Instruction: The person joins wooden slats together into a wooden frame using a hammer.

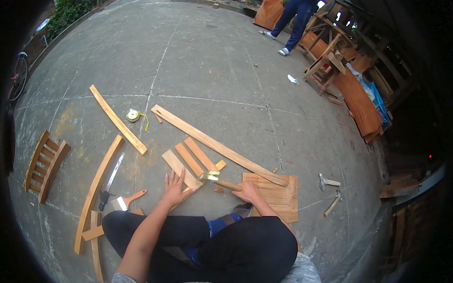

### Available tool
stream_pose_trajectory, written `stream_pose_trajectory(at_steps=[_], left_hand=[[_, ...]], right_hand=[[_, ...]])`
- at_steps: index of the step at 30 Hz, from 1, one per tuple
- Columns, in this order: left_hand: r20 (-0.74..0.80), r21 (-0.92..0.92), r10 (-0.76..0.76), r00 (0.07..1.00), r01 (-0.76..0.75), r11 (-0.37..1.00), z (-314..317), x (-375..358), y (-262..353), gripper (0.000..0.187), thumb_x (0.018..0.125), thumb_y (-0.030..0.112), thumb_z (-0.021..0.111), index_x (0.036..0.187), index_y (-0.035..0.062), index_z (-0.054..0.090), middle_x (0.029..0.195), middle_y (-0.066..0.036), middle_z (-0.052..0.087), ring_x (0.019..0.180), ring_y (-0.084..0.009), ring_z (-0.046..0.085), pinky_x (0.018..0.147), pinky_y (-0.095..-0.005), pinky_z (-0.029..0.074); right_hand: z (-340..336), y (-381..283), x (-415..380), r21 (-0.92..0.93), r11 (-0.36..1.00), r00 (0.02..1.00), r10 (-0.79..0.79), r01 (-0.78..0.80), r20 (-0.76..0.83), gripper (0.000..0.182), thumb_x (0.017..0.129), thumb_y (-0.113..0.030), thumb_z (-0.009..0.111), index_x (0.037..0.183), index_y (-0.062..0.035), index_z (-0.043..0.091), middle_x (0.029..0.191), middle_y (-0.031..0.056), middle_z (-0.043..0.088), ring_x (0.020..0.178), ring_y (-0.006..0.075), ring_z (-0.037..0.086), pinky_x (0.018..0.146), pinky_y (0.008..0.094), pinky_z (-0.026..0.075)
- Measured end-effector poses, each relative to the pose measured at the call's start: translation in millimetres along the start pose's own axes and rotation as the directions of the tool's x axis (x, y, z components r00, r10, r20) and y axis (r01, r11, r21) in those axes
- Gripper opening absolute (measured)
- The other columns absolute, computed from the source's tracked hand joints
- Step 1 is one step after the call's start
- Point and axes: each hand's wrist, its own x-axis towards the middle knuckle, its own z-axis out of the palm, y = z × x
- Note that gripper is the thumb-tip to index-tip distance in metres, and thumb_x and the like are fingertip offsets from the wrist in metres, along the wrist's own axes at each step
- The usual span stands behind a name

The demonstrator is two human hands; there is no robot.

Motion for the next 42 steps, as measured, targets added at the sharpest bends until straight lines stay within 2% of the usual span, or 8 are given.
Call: stream_pose_trajectory(at_steps=[6, 10, 14, 18, 22, 29, 35, 42], left_hand=[[-0.003, -0.010, -0.012, 1.000, 0.012, 1.000, 2.8, 3.9, -3.2, 0.119, 0.092, 0.077, 0.064, 0.177, 0.0142, 0.007, 0.178, -0.022, 0.025, 0.168, -0.0402, 0.007, 0.133, -0.0581, -0.003], [-0.005, -0.016, -0.014, 1.000, 0.013, 1.000, 5.8, 3.1, -6.5, 0.120, 0.092, 0.078, 0.063, 0.177, 0.0140, 0.007, 0.178, -0.021, 0.024, 0.168, -0.0399, 0.006, 0.133, -0.0582, -0.004], [-0.002, -0.003, -0.001, 1.000, 0.001, 1.000, 9.0, -1.0, -8.7, 0.120, 0.092, 0.078, 0.064, 0.176, 0.0125, 0.008, 0.177, -0.023, 0.026, 0.168, -0.0409, 0.007, 0.133, -0.0585, -0.004], [-0.007, -0.032, 0.001, 1.000, -0.001, 1.000, 0.6, 5.8, -2.9, 0.120, 0.093, 0.078, 0.063, 0.176, 0.0111, 0.008, 0.177, -0.024, 0.027, 0.167, -0.0429, 0.007, 0.133, -0.0595, -0.002], [-0.029, -0.007, 0.003, 1.000, -0.003, 1.000, 8.9, 1.0, -6.6, 0.119, 0.092, 0.077, 0.063, 0.176, 0.0126, 0.009, 0.176, -0.022, 0.029, 0.168, -0.0414, 0.009, 0.133, -0.0586, -0.004], [-0.007, -0.005, -0.008, 1.000, 0.008, 1.000, 8.0, 2.7, -7.2, 0.120, 0.092, 0.079, 0.061, 0.177, 0.0136, 0.007, 0.178, -0.020, 0.026, 0.168, -0.0405, 0.007, 0.133, -0.0584, -0.006], [0.012, -0.004, -0.021, 1.000, 0.021, 1.000, 4.7, 2.3, -4.9, 0.120, 0.092, 0.079, 0.061, 0.177, 0.0132, 0.006, 0.179, -0.020, 0.025, 0.168, -0.0398, 0.006, 0.133, -0.0583, -0.007], [0.000, -0.019, 0.002, 1.000, -0.002, 1.000, 5.0, 1.3, -4.2, 0.121, 0.093, 0.078, 0.062, 0.176, 0.0110, 0.005, 0.177, -0.024, 0.026, 0.168, -0.0427, 0.005, 0.133, -0.0588, -0.005]], right_hand=[[2.5, 8.0, -0.5, 0.085, 0.994, 0.982, -0.055, 0.071, -0.181, 0.036, 0.084, -0.044, 0.082, 0.104, -0.0144, 0.084, 0.090, 0.0178, 0.079, 0.087, 0.0404, 0.076, 0.080, 0.0491, 0.059], [10.0, 12.0, -0.5, -0.127, 0.991, 0.999, -0.040, 0.040, 0.006, 0.041, 0.084, -0.047, 0.081, 0.108, -0.0139, 0.083, 0.090, 0.0175, 0.079, 0.085, 0.0395, 0.077, 0.079, 0.0476, 0.060], [-2.8, -25.0, -22.9, 0.192, 0.977, 0.988, 0.111, -0.088, -0.109, 0.038, 0.086, -0.043, 0.079, 0.105, -0.0103, 0.082, 0.085, 0.0179, 0.077, 0.082, 0.0366, 0.076, 0.078, 0.0459, 0.059], [7.6, -17.7, -17.1, 0.260, 0.966, 0.981, 0.060, -0.010, -0.186, 0.036, 0.088, -0.041, 0.078, 0.104, -0.0089, 0.081, 0.089, 0.0194, 0.077, 0.087, 0.0382, 0.076, 0.079, 0.0474, 0.058], [10.6, -16.0, -21.2, -0.051, 0.999, 1.000, 0.005, -0.006, -0.027, 0.035, 0.086, -0.042, 0.079, 0.105, -0.0134, 0.083, 0.094, 0.0188, 0.079, 0.091, 0.0405, 0.076, 0.083, 0.0502, 0.058], [-0.9, -25.1, -18.4, 0.168, 0.986, 0.979, 0.041, -0.007, -0.202, 0.035, 0.086, -0.041, 0.081, 0.105, -0.0107, 0.082, 0.086, 0.0170, 0.077, 0.084, 0.0374, 0.076, 0.079, 0.0469, 0.058], [13.2, -11.3, -25.1, -0.011, 0.999, 0.997, -0.046, 0.046, -0.058, 0.034, 0.086, -0.040, 0.080, 0.105, -0.0114, 0.082, 0.088, 0.0185, 0.077, 0.087, 0.0381, 0.076, 0.079, 0.0461, 0.058], [-1.8, -26.7, -26.8, 0.138, 0.990, 0.991, -0.001, 0.020, -0.134, 0.035, 0.087, -0.041, 0.079, 0.105, -0.0106, 0.082, 0.093, 0.0204, 0.078, 0.091, 0.0416, 0.075, 0.081, 0.0493, 0.057]])
